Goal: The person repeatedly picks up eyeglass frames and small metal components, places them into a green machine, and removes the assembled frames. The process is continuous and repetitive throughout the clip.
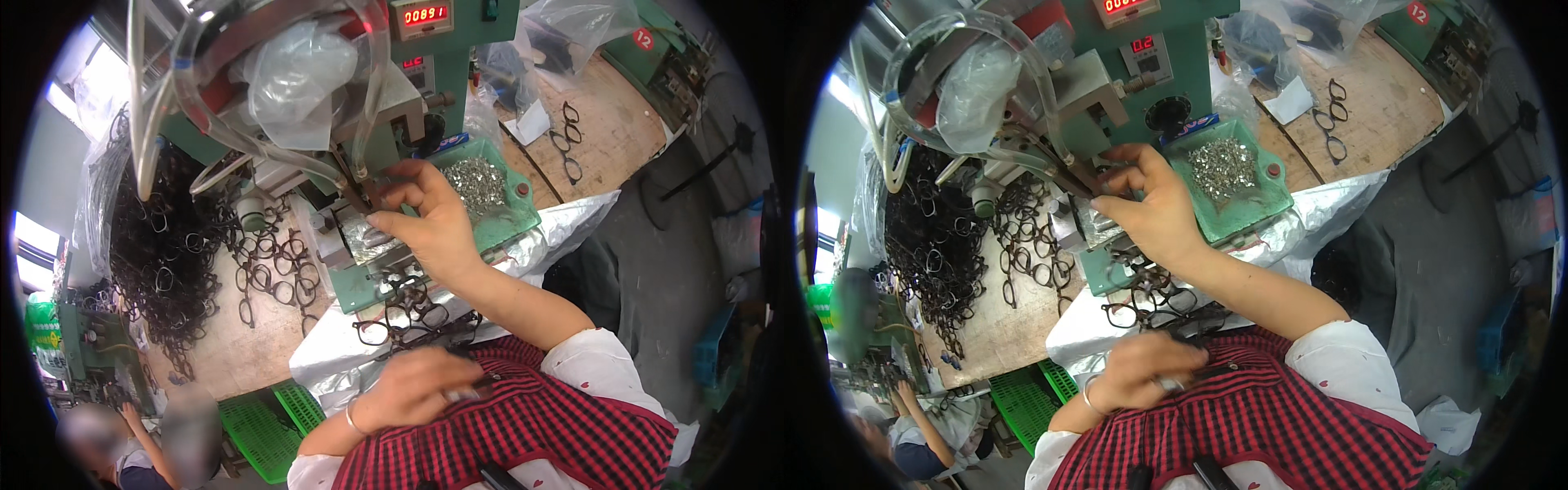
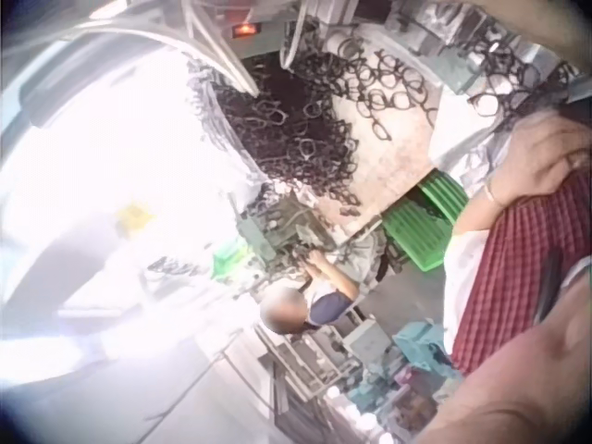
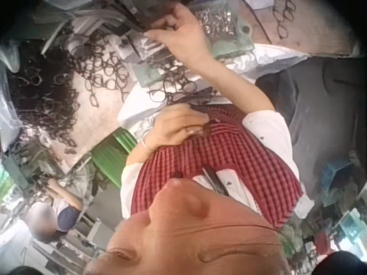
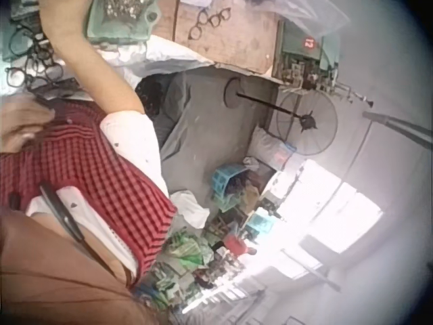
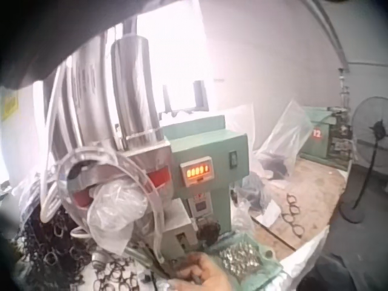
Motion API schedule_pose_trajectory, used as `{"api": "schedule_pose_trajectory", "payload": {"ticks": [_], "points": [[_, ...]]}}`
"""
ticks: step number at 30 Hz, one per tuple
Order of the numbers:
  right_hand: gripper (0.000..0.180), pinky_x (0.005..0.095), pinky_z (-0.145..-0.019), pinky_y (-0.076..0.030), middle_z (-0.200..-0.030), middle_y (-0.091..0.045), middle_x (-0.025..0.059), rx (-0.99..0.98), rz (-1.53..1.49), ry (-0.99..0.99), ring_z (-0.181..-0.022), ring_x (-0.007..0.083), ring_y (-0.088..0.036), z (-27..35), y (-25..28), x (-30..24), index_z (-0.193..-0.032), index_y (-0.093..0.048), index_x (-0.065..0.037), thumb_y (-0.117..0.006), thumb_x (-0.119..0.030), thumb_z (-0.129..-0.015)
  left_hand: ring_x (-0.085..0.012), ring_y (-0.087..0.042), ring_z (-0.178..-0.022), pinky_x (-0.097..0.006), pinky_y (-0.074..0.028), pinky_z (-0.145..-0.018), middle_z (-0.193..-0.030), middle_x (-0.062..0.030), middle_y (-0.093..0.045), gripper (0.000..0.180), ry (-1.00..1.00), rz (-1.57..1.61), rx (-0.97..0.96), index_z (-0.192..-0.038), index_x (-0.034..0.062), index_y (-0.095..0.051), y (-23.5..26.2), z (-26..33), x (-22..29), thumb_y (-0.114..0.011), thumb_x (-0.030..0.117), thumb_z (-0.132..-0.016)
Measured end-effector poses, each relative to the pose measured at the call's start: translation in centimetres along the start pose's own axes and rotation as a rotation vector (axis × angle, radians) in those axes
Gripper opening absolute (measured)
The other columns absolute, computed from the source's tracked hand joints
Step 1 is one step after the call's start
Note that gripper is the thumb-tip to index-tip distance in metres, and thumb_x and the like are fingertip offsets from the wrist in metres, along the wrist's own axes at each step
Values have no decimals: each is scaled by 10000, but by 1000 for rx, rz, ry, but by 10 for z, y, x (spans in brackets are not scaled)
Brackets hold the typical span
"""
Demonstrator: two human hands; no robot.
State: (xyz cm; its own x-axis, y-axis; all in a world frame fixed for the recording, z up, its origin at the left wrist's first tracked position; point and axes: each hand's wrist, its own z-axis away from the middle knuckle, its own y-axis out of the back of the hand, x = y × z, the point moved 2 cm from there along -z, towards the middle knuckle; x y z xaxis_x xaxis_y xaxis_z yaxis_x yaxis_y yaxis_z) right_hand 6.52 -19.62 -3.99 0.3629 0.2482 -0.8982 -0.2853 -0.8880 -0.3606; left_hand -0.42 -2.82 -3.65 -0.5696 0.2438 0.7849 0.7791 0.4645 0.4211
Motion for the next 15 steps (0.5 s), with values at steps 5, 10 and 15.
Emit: {"api": "schedule_pose_trajectory", "payload": {"ticks": [5, 10, 15], "points": [[524, 309, -873, -491, -1007, -697, 88, -10, 276, 25, -946, 148, -645, 9, 10, -31, -1310, -501, 3, -664, -5, -811, -237, -666, -774, -326, -523, -677, -1092, -62, -730, 189, -160, -380, 326, -929, 87, -759, 43, -11, 14, -749, 105, -741], [463, 354, -911, -503, -1096, -690, 138, 162, 713, 207, -1012, 228, -673, -1, 85, -17, -1274, -595, -37, -669, -32, -817, -314, -675, -891, -461, -538, -881, -1026, -82, -733, 241, -240, -692, 306, -966, 98, -751, 64, -38, -17, -785, 83, -728], [385, 391, -839, -523, -967, -692, 140, 288, 1038, 60, -911, 302, -664, 36, 154, 13, -1170, -659, -71, -717, -102, -791, -301, -670, -890, -528, -522, -922, -1039, -49, -723, 266, -258, -710, 236, -949, 127, -755, 64, -36, -43, -788, 93, -687]]}}
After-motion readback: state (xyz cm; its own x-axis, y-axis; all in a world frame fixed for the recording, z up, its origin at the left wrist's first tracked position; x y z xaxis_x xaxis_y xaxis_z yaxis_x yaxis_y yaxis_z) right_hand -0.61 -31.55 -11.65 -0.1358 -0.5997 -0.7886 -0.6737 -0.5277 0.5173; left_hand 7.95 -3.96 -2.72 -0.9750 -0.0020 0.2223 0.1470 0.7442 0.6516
